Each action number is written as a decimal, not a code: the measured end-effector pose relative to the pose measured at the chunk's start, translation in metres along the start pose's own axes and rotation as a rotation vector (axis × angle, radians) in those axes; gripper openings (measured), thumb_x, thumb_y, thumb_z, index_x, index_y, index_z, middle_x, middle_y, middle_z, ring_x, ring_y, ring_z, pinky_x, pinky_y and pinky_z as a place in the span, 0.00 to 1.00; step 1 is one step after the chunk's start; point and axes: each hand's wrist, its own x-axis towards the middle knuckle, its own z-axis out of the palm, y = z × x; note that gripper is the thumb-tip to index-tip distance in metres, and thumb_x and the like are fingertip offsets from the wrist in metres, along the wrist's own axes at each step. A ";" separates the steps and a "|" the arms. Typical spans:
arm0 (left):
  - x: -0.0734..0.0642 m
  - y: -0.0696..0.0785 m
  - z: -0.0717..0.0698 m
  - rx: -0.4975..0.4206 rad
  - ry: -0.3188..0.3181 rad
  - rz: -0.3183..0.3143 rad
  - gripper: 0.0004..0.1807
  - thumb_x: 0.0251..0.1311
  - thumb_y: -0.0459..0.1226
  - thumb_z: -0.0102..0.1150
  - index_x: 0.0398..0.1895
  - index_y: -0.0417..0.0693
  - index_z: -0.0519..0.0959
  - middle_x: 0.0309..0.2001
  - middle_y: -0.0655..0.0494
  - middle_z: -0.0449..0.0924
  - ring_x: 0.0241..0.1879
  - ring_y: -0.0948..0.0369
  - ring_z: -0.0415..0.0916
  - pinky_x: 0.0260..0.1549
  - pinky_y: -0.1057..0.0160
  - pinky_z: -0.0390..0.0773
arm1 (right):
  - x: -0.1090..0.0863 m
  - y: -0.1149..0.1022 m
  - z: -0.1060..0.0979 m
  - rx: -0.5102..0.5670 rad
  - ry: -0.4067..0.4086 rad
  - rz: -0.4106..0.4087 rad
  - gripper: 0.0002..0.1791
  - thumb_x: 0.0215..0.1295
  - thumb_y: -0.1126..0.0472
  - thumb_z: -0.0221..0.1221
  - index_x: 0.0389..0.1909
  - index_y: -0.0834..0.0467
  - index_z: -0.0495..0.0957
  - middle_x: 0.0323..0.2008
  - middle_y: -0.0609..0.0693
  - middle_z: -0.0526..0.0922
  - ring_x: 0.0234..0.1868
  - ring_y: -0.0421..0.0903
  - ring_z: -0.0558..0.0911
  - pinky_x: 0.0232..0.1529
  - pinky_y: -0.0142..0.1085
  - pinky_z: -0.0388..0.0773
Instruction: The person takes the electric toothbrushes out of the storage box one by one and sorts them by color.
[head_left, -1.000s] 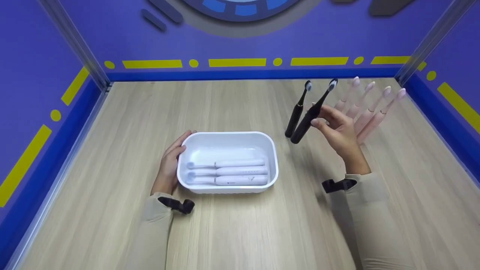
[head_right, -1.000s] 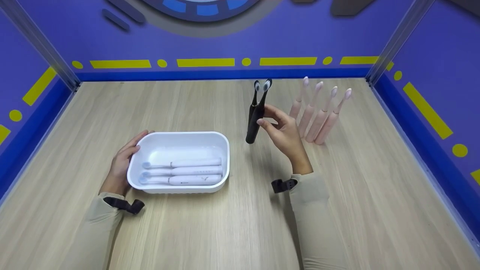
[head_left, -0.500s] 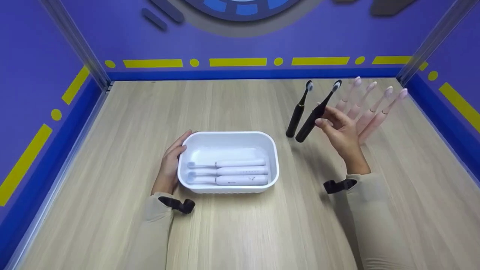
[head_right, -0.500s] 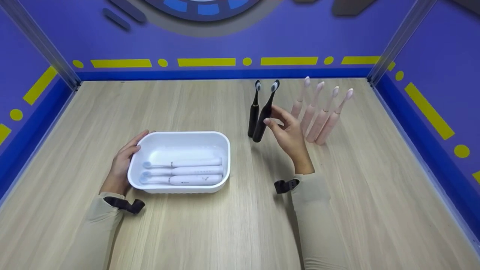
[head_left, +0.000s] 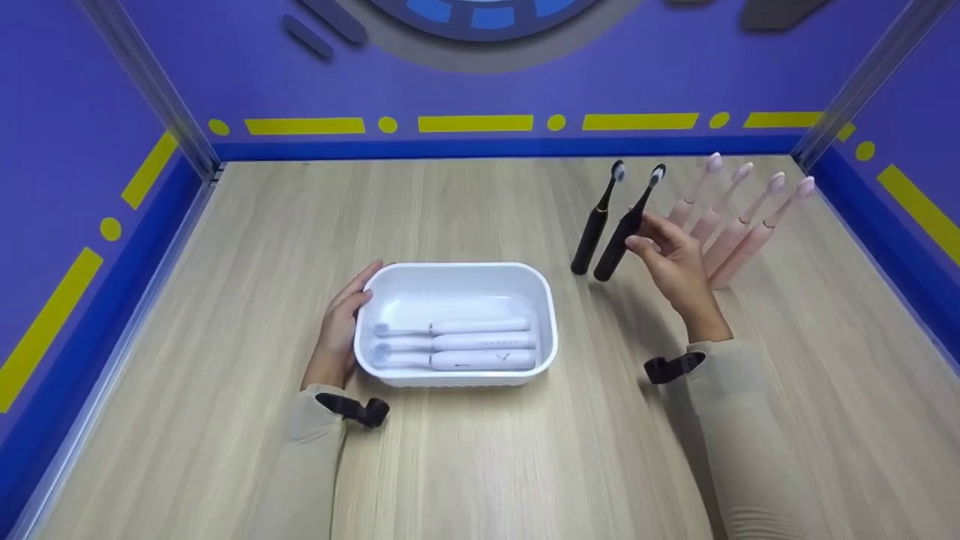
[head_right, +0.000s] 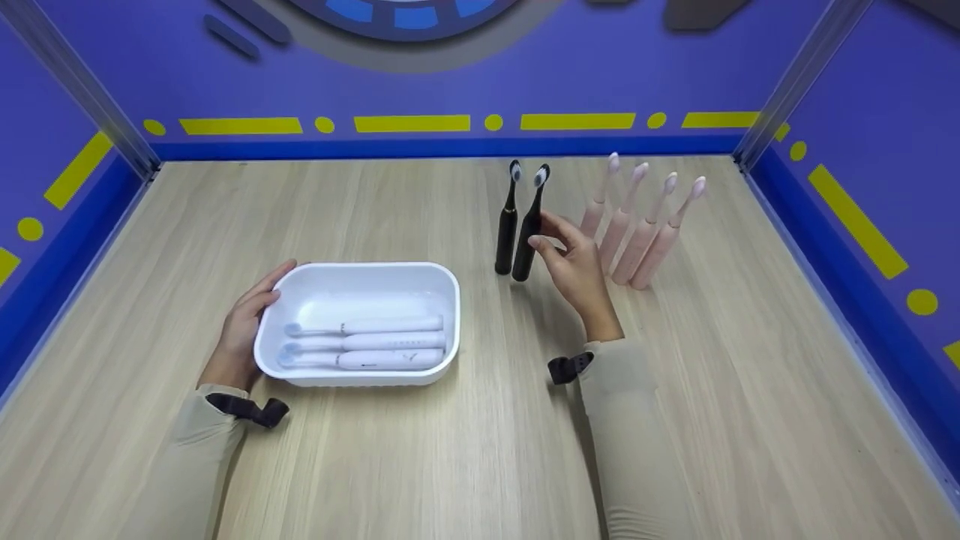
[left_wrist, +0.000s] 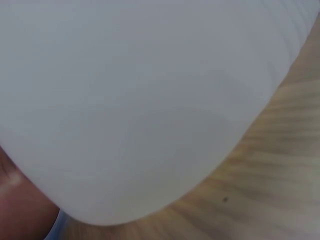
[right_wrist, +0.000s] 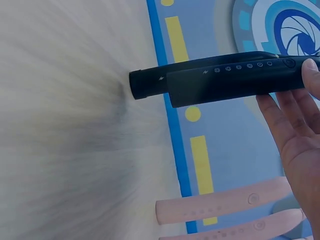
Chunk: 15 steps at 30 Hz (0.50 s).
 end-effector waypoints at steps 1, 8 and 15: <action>0.000 0.000 0.000 0.000 -0.002 0.001 0.28 0.68 0.30 0.31 0.72 0.42 0.60 0.75 0.54 0.55 0.74 0.62 0.49 0.74 0.64 0.48 | 0.000 0.001 0.000 -0.014 0.000 -0.003 0.20 0.59 0.76 0.59 0.53 0.76 0.73 0.40 0.40 0.84 0.44 0.35 0.82 0.47 0.25 0.79; 0.000 -0.001 0.000 0.020 -0.003 -0.002 0.28 0.68 0.30 0.31 0.72 0.43 0.60 0.75 0.55 0.53 0.75 0.62 0.48 0.74 0.62 0.48 | 0.002 0.005 0.002 -0.055 -0.008 0.034 0.20 0.62 0.76 0.55 0.56 0.78 0.71 0.40 0.39 0.82 0.44 0.33 0.81 0.48 0.24 0.79; -0.001 0.001 0.001 0.029 0.009 -0.016 0.28 0.69 0.31 0.32 0.72 0.44 0.61 0.75 0.57 0.54 0.75 0.63 0.48 0.73 0.66 0.49 | 0.004 0.011 0.004 -0.047 -0.024 0.053 0.20 0.63 0.78 0.53 0.56 0.79 0.69 0.41 0.41 0.80 0.45 0.32 0.80 0.49 0.24 0.78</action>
